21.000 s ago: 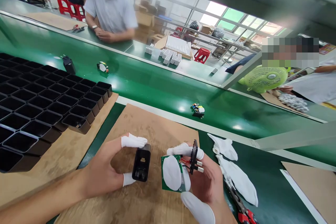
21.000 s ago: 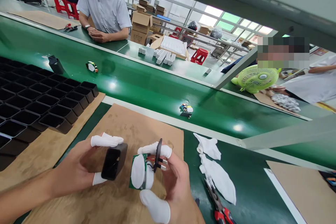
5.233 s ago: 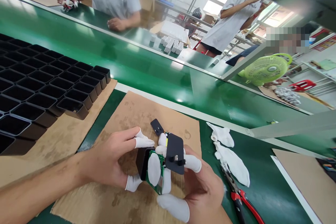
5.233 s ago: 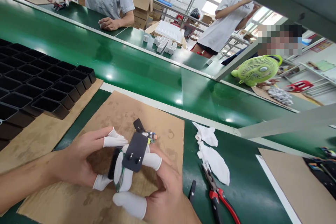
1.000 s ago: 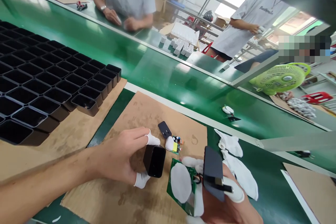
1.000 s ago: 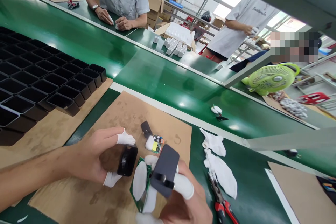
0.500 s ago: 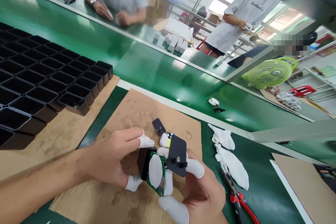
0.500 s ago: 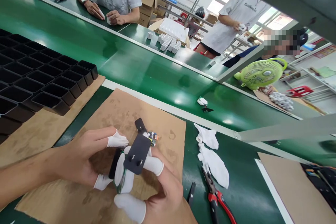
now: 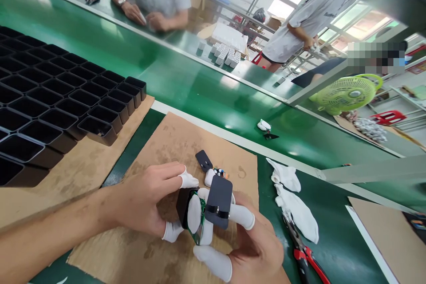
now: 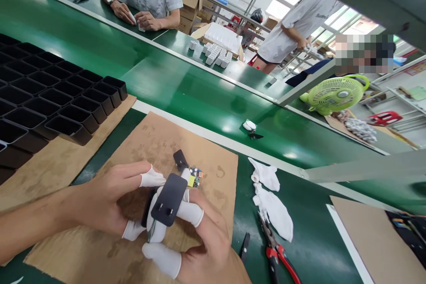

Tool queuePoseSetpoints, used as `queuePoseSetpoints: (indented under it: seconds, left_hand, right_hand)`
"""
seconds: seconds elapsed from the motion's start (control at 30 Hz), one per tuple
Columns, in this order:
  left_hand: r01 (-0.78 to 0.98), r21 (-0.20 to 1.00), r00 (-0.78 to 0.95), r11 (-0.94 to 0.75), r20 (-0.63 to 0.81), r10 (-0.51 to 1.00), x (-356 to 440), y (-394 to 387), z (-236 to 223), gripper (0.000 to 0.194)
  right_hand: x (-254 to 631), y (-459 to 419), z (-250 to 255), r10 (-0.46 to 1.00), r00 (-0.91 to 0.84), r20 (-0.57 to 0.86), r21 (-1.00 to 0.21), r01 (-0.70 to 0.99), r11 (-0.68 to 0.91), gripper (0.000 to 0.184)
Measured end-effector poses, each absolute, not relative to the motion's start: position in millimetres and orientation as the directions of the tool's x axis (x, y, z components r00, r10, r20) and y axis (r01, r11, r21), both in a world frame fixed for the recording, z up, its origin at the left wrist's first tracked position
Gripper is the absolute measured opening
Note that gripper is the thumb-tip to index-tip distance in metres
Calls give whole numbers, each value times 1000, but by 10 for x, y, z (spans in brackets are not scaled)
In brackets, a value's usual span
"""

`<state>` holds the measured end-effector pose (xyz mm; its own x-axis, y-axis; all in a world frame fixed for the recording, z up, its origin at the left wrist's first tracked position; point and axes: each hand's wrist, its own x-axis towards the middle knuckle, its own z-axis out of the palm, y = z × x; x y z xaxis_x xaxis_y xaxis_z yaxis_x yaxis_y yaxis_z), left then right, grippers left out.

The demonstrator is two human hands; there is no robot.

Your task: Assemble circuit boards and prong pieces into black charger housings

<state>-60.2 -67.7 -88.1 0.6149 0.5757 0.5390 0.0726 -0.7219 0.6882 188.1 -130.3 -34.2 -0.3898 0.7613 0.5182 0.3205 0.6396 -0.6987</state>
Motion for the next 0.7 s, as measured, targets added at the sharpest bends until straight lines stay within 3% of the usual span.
queuePoseSetpoints:
  seconds: [0.47,0.7]
  left_hand:
    - [46,679,622,-733,554,553,-603,-666,-906,79]
    - [46,694,616,-719,547,567,-599,-676,-898,61]
  right_hand:
    - [1886,-1297,-350,756,-416,506,-690,331,644,58]
    - [1900,-1304,-381,763,-426,486,-674,372,638,56]
